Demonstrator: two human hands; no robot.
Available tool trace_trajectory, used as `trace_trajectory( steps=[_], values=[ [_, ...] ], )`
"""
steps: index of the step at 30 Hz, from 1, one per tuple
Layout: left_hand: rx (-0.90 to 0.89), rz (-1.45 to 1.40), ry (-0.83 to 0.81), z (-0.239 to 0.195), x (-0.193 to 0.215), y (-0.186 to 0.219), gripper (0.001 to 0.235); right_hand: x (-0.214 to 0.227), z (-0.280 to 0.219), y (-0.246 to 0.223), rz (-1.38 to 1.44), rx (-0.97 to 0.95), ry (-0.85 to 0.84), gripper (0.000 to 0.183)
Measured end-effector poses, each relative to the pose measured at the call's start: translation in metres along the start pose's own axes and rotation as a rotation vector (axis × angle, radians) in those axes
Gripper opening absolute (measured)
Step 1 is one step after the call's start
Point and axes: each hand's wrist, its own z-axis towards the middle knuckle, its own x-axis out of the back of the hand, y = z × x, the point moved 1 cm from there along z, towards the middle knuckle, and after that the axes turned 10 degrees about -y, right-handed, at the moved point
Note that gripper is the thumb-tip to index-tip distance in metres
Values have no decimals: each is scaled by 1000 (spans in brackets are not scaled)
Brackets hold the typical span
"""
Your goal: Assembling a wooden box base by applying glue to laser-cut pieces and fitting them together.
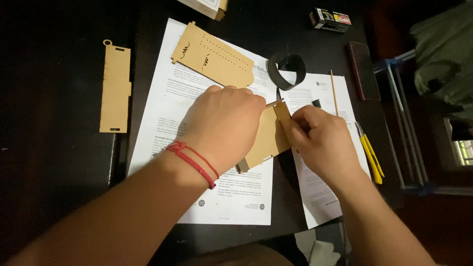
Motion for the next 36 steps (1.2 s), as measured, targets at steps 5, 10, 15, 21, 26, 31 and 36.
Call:
trace_trajectory(
  steps=[5,10,15,21,26,31,36],
  values=[
    [-25,9,70,0,-5,-1,28,-3,4,9,-41,66,17,17],
    [-36,5,80,-1,-3,0,28,11,-2,-13,90,-101,-86,21],
    [-21,36,51,-4,-1,2,26,11,-1,-9,89,-40,-112,18],
    [8,-13,66,-6,-1,3,28,16,1,-13,116,-93,-150,16],
    [14,-28,51,-6,-1,5,28,18,3,-12,129,-157,-188,18],
    [-1,-25,168,-3,-10,3,28,12,9,3,57,-34,-188,15],
    [3,16,94,-6,-3,4,27,14,0,-10,109,-66,-195,32]
  ],
)
